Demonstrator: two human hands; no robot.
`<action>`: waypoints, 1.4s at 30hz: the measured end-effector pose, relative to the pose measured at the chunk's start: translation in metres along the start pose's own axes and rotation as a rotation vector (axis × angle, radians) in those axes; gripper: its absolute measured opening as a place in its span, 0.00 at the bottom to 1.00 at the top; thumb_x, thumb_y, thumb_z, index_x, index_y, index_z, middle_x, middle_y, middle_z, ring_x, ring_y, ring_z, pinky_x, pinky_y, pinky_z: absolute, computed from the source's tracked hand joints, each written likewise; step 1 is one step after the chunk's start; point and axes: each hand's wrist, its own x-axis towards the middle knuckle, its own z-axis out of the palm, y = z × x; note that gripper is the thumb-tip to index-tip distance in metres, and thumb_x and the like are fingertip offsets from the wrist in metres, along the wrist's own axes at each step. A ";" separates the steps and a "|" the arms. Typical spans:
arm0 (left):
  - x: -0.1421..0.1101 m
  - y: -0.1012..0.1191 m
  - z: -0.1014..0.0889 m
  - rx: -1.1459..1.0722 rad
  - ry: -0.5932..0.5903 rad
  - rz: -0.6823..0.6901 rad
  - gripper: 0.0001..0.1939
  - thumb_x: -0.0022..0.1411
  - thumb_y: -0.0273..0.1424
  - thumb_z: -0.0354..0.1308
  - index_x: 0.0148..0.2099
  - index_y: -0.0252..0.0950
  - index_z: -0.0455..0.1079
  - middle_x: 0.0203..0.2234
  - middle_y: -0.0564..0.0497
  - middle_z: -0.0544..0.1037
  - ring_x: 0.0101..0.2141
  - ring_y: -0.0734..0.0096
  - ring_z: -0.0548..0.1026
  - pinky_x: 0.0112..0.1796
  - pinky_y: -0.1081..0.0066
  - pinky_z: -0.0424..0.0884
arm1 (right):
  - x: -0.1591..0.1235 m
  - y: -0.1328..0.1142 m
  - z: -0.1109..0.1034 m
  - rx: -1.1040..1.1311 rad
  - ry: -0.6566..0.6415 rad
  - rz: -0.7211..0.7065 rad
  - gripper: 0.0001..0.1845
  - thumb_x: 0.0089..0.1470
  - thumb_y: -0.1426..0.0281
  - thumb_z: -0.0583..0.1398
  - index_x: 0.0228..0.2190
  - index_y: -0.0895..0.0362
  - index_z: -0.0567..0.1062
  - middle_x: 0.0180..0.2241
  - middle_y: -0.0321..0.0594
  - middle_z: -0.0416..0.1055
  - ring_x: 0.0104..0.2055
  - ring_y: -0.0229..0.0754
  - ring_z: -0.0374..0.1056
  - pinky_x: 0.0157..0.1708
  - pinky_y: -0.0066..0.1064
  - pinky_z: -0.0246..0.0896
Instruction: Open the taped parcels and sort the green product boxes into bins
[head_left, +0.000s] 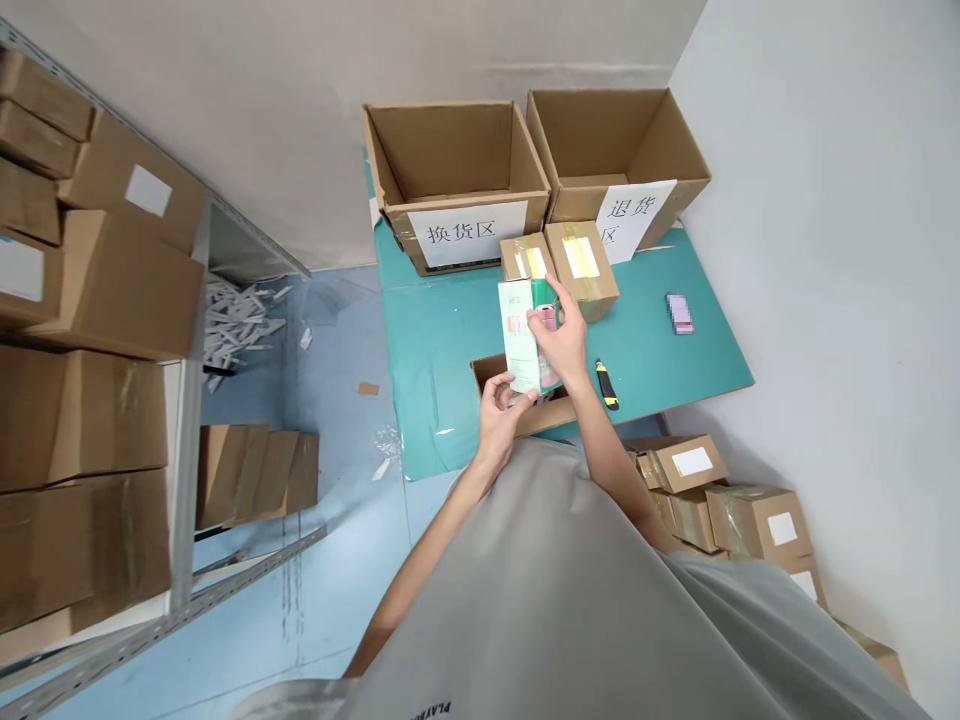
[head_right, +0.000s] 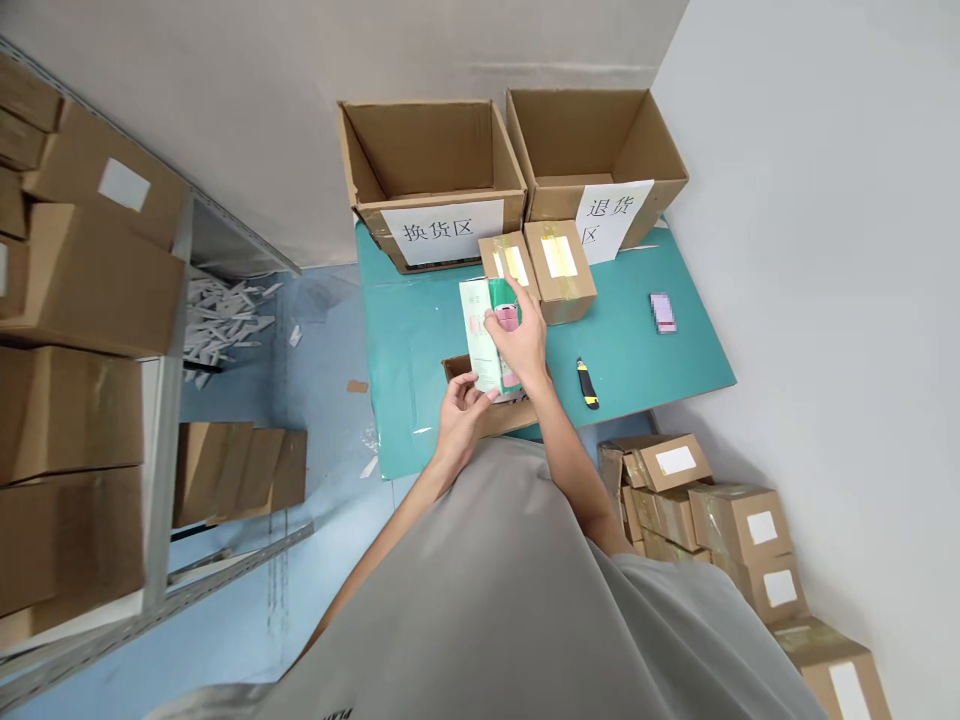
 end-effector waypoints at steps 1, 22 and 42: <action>-0.001 0.000 0.003 -0.031 0.003 -0.018 0.32 0.50 0.42 0.85 0.50 0.42 0.73 0.49 0.49 0.83 0.51 0.62 0.83 0.54 0.63 0.79 | 0.003 0.006 -0.001 0.074 -0.004 0.026 0.39 0.68 0.52 0.65 0.75 0.44 0.68 0.73 0.45 0.70 0.74 0.57 0.68 0.74 0.56 0.67; 0.005 -0.048 0.088 0.046 0.401 0.144 0.34 0.44 0.36 0.88 0.48 0.41 0.74 0.47 0.49 0.81 0.53 0.60 0.81 0.55 0.64 0.78 | 0.012 0.058 -0.045 0.353 -0.145 0.157 0.55 0.61 0.44 0.72 0.79 0.40 0.57 0.77 0.48 0.62 0.79 0.61 0.60 0.73 0.58 0.69; 0.009 -0.051 0.109 -0.107 0.166 0.009 0.28 0.48 0.38 0.86 0.42 0.40 0.71 0.44 0.51 0.83 0.47 0.62 0.86 0.64 0.52 0.76 | 0.038 0.097 -0.084 0.596 -0.196 0.248 0.47 0.59 0.41 0.70 0.70 0.48 0.69 0.63 0.52 0.79 0.66 0.57 0.77 0.68 0.55 0.73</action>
